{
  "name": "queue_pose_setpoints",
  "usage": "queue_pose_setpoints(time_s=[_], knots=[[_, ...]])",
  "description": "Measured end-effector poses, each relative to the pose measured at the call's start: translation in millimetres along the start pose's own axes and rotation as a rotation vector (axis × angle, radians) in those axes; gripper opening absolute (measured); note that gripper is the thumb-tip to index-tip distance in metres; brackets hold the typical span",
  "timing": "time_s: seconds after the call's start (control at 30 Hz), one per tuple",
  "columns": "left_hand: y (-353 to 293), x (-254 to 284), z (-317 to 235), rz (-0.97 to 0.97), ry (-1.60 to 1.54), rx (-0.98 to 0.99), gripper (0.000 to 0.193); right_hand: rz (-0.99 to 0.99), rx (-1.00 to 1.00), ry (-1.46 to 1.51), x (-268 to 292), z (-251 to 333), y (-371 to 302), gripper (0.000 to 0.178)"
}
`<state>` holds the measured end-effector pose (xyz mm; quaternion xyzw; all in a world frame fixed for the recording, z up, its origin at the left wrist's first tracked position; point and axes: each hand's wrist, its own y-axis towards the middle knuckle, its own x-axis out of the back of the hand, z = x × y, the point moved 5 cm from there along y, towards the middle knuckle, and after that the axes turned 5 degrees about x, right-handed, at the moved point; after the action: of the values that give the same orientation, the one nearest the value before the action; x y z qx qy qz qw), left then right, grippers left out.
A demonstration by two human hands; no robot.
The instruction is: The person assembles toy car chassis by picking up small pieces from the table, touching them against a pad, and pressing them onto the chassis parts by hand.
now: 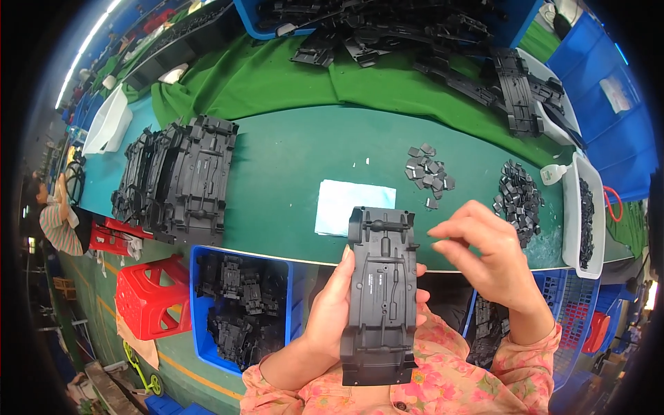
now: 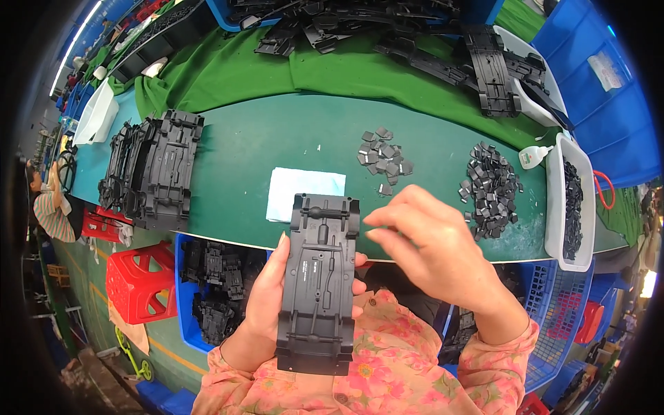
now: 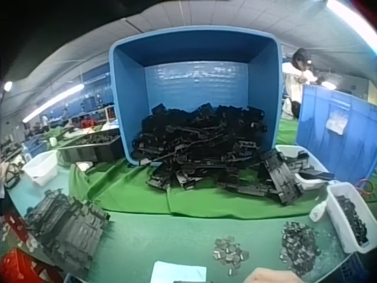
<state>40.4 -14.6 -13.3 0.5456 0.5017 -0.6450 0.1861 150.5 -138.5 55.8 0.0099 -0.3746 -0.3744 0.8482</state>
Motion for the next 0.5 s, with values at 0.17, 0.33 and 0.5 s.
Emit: queue_pose_setpoints(time_s=[0.17, 0.33, 0.5], knots=[[1.0, -0.5, 0.5, 0.014, -0.040, 0.006, 0.073, 0.020, -0.001, 0.024, -6.7, -2.6, -2.9, 0.015], [2.4, 5.5, 4.9, 0.077, -0.078, 0.037, 0.070, 0.045, 0.035, 0.033, -14.8, -1.2, -1.0, 0.013], [2.0, 4.4, 5.4, 0.048, -0.038, 0.040, 0.070, 0.058, 0.100, 0.017, -16.5, -0.2, -0.3, 0.010]])
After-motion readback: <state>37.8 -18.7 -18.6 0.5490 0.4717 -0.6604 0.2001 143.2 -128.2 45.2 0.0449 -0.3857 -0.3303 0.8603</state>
